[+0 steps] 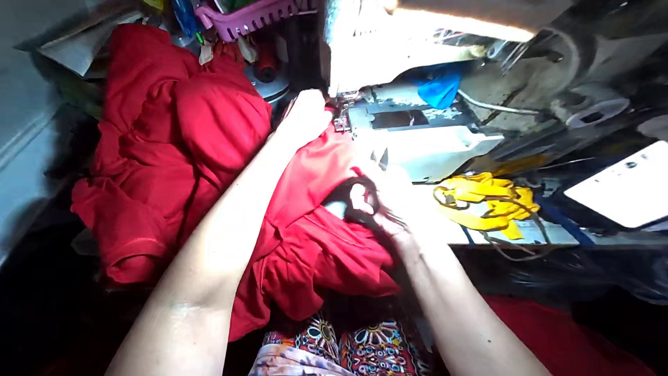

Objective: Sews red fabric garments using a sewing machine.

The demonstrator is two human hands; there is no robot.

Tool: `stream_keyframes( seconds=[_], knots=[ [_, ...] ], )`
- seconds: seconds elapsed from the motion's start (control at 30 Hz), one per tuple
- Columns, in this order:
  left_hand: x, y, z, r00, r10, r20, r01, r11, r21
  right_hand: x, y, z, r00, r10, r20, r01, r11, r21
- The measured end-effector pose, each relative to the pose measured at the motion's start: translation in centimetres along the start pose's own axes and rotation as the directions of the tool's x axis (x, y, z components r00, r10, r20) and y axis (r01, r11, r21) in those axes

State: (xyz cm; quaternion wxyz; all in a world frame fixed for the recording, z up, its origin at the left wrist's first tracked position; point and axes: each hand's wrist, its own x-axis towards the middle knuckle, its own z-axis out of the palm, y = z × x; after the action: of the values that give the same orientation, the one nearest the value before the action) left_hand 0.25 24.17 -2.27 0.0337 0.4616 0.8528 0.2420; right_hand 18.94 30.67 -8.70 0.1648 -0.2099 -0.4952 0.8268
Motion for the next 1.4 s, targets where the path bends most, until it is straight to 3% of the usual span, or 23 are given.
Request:
stream_keyframes(
  seconds=[0.1, 0.23, 0.33, 0.4, 0.47, 0.53, 0.6, 0.67, 0.7, 0.73, 0.77, 0.83, 0.9, 0.97, 1.07, 1.13, 1.2, 1.23, 1.3, 1.4],
  knots=[
    [1.2, -0.3, 1.0, 0.996, -0.074, -0.057, 0.067, 0.989, -0.129, 0.2, 0.5, 0.7, 0.999, -0.026, -0.021, 0.026, 1.000, -0.001],
    [0.9, -0.5, 1.0, 0.995, -0.051, -0.082, 0.045, 0.996, -0.075, 0.4, 1.1, 0.7, 0.996, -0.090, -0.020, 0.085, 0.984, -0.156],
    [-1.5, -0.9, -0.2, 0.984, 0.127, -0.121, -0.128, 0.992, 0.000, -0.4, 0.1, -0.2, 0.982, -0.186, 0.026, 0.175, 0.861, -0.477],
    [-4.8, -1.1, -1.6, 0.955, 0.182, -0.236, -0.189, 0.982, -0.008, -1.4, -0.9, -0.9, 0.944, -0.325, 0.056, 0.289, 0.731, -0.619],
    [-9.9, -1.3, -3.3, 0.946, 0.122, -0.300, -0.124, 0.992, 0.015, -1.7, -1.8, -1.4, 0.876, -0.478, 0.063, 0.379, 0.603, -0.702],
    [-15.7, -1.5, -4.0, 0.980, -0.036, -0.194, 0.049, 0.997, 0.063, -1.4, -2.6, -1.4, 0.821, -0.566, 0.070, 0.403, 0.488, -0.774],
    [-19.0, -2.5, -2.8, 0.978, -0.202, -0.047, 0.205, 0.975, 0.090, -1.0, -3.2, -1.0, 0.826, -0.539, 0.163, 0.406, 0.370, -0.835],
    [-19.3, -3.4, -1.9, 0.972, -0.234, -0.001, 0.233, 0.966, 0.111, -0.4, -3.0, -0.1, 0.833, -0.490, 0.256, 0.431, 0.286, -0.856],
    [-18.7, -3.6, -2.3, 0.980, -0.195, -0.050, 0.200, 0.973, 0.118, -0.4, -2.7, 0.4, 0.836, -0.469, 0.286, 0.458, 0.308, -0.834],
    [-18.0, -3.6, -3.1, 0.979, -0.146, -0.143, 0.165, 0.978, 0.128, -0.6, -2.5, 0.9, 0.848, -0.437, 0.299, 0.485, 0.413, -0.771],
    [-17.2, -3.2, -4.1, 0.959, -0.113, -0.259, 0.152, 0.979, 0.135, -1.3, -2.4, 1.5, 0.877, -0.379, 0.295, 0.474, 0.587, -0.657],
    [-15.1, -3.1, -5.3, 0.872, -0.058, -0.485, 0.147, 0.978, 0.146, -2.0, -1.7, 2.5, 0.932, -0.215, 0.291, 0.293, 0.921, -0.257],
    [-12.9, -4.5, -3.9, 0.823, -0.072, -0.564, 0.173, 0.977, 0.128, -1.9, -1.1, 2.8, 0.953, -0.074, 0.293, 0.079, 0.997, -0.006],
    [-11.6, -6.5, -1.5, 0.867, -0.185, -0.463, 0.265, 0.958, 0.113, -1.7, -0.7, 2.5, 0.965, -0.002, 0.263, 0.002, 1.000, -0.001],
    [-11.4, -6.7, -0.6, 0.904, -0.245, -0.351, 0.322, 0.929, 0.181, -2.1, -0.4, 1.9, 0.981, -0.082, 0.175, 0.117, 0.973, -0.198],
    [-12.3, -5.2, -1.4, 0.922, -0.164, -0.352, 0.241, 0.952, 0.188, -2.7, -0.5, 1.7, 0.963, -0.249, 0.104, 0.268, 0.842, -0.467],
    [-12.9, -2.4, -1.8, 0.906, -0.043, -0.422, 0.101, 0.988, 0.118, -3.6, -0.8, 1.9, 0.905, -0.399, 0.150, 0.390, 0.632, -0.670],
    [-13.0, -0.8, -1.6, 0.895, -0.020, -0.446, 0.031, 0.999, 0.018, -4.1, -0.6, 2.2, 0.866, -0.458, 0.201, 0.455, 0.553, -0.698],
    [-12.9, 1.8, -0.8, 0.964, -0.088, -0.250, 0.001, 0.945, -0.327, -5.4, -0.4, 2.7, 0.811, -0.495, 0.313, 0.556, 0.482, -0.678],
    [-11.9, 2.7, 1.5, 0.990, -0.115, 0.083, 0.140, 0.673, -0.727, -5.3, 0.0, 1.9, 0.788, -0.504, 0.354, 0.599, 0.493, -0.632]
  ],
)
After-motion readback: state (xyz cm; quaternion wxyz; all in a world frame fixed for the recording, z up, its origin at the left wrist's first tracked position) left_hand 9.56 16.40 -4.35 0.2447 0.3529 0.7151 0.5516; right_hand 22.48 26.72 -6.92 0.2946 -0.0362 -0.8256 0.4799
